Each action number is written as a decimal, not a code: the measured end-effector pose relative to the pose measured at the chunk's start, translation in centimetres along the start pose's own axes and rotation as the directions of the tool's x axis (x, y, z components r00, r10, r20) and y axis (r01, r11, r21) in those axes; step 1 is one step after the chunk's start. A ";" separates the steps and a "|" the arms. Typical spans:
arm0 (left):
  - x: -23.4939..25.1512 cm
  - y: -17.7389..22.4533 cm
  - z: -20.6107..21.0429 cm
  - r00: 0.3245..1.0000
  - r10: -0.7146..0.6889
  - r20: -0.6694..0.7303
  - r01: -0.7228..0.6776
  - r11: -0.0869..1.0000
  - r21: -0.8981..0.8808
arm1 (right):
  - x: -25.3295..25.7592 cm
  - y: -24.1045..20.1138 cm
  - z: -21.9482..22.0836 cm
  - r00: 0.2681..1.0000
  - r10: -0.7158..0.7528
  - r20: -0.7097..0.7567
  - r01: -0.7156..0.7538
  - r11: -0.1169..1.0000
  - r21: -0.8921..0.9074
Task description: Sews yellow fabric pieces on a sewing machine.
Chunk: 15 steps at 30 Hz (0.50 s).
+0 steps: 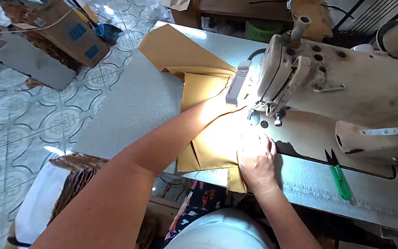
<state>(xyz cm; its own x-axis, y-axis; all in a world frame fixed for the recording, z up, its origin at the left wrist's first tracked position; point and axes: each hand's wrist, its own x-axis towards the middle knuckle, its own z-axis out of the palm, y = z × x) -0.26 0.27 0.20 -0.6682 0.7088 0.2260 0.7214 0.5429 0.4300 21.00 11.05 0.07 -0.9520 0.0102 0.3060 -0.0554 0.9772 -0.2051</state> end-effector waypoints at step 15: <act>-0.8 -0.3 -0.5 0.999 0.016 0.031 -0.012 0.993 -0.115 | 0.0 -0.1 -0.1 1.000 -0.003 -0.015 0.003 1.000 -0.020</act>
<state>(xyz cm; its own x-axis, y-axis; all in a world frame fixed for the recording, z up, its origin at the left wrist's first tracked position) -0.04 -0.67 0.30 -0.6505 0.7312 0.2052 0.7039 0.4790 0.5244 21.08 10.99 0.17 -0.9473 0.0106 0.3202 -0.0518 0.9813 -0.1856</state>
